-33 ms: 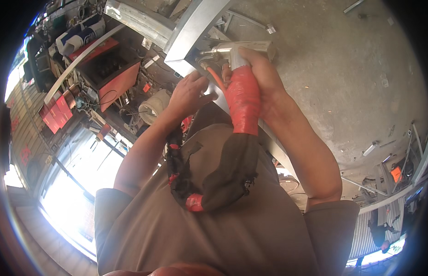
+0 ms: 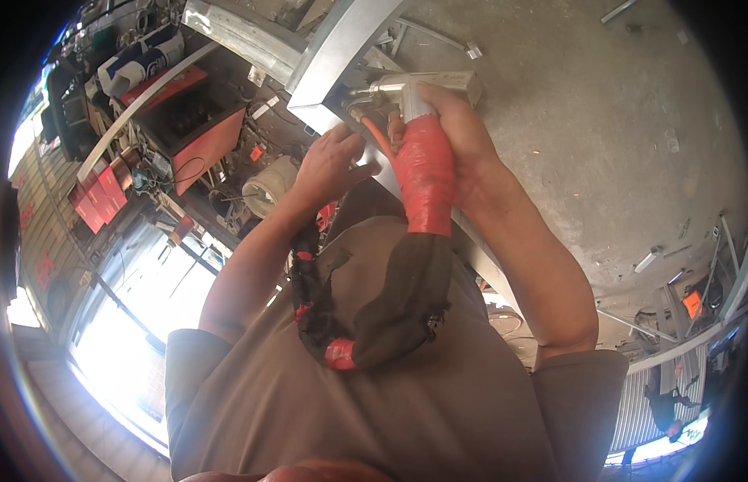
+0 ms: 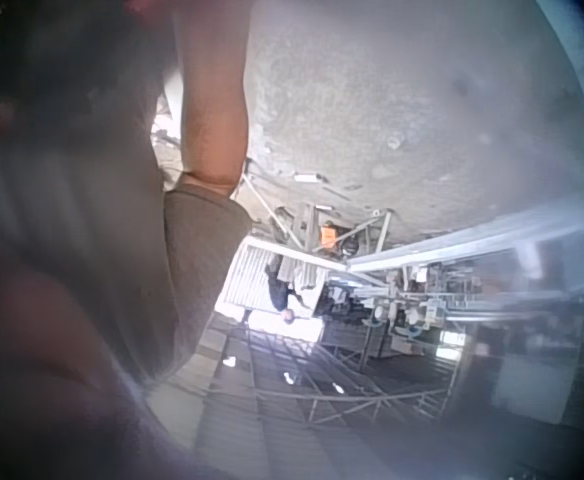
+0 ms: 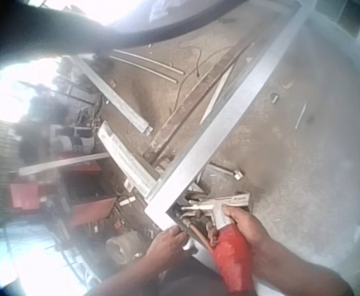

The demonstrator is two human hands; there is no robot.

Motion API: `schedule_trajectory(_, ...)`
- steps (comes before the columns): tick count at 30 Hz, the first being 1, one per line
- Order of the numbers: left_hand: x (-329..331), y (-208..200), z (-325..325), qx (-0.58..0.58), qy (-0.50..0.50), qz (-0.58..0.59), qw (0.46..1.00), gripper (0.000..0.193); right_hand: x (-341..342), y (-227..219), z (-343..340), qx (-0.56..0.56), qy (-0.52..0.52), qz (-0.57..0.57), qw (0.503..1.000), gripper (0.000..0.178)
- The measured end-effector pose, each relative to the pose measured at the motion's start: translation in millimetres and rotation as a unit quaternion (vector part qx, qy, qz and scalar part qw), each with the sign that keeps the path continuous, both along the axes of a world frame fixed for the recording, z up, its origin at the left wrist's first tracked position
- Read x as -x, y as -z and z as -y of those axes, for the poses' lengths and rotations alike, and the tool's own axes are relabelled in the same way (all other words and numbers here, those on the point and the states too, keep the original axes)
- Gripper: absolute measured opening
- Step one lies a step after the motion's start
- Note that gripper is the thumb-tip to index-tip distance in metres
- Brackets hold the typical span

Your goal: The person positions two long metal bars onto a metal frame structure and then uses a welding torch to weld the joints. The person repeatedly aligns the bars and welds multiple connection points on the frame.

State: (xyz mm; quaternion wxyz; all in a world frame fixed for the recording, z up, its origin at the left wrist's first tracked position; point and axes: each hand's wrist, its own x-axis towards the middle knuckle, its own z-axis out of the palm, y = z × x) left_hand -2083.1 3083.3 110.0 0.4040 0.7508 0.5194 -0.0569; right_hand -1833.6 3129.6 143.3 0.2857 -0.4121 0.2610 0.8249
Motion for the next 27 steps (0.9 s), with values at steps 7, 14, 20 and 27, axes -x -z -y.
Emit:
schedule_trajectory(7, 1.1, -0.1, 0.8, -0.023, 0.006, 0.000, 1.000, 0.038, 0.6, -1.2, -0.3, 0.000, -0.001, 0.007, 1.000, 0.039)
schedule_trajectory(14, 1.9, 1.7, 2.2, -0.027, 0.011, 0.006, 1.000, 0.038, -1.7, -1.6, 3.1, -0.019, 0.006, -0.026, 0.999, 0.044)
schedule_trajectory(20, 1.5, -1.5, 2.8, -0.030, 0.011, 0.003, 0.999, 0.038, -3.0, -3.7, 6.6, -0.044, 0.003, -0.034, 0.998, 0.048)
schedule_trajectory(27, 1.0, -2.7, 2.9, -0.024, 0.015, -0.010, 1.000, 0.040, -3.2, -8.7, 8.2, -0.045, -0.001, -0.032, 0.998, 0.052)
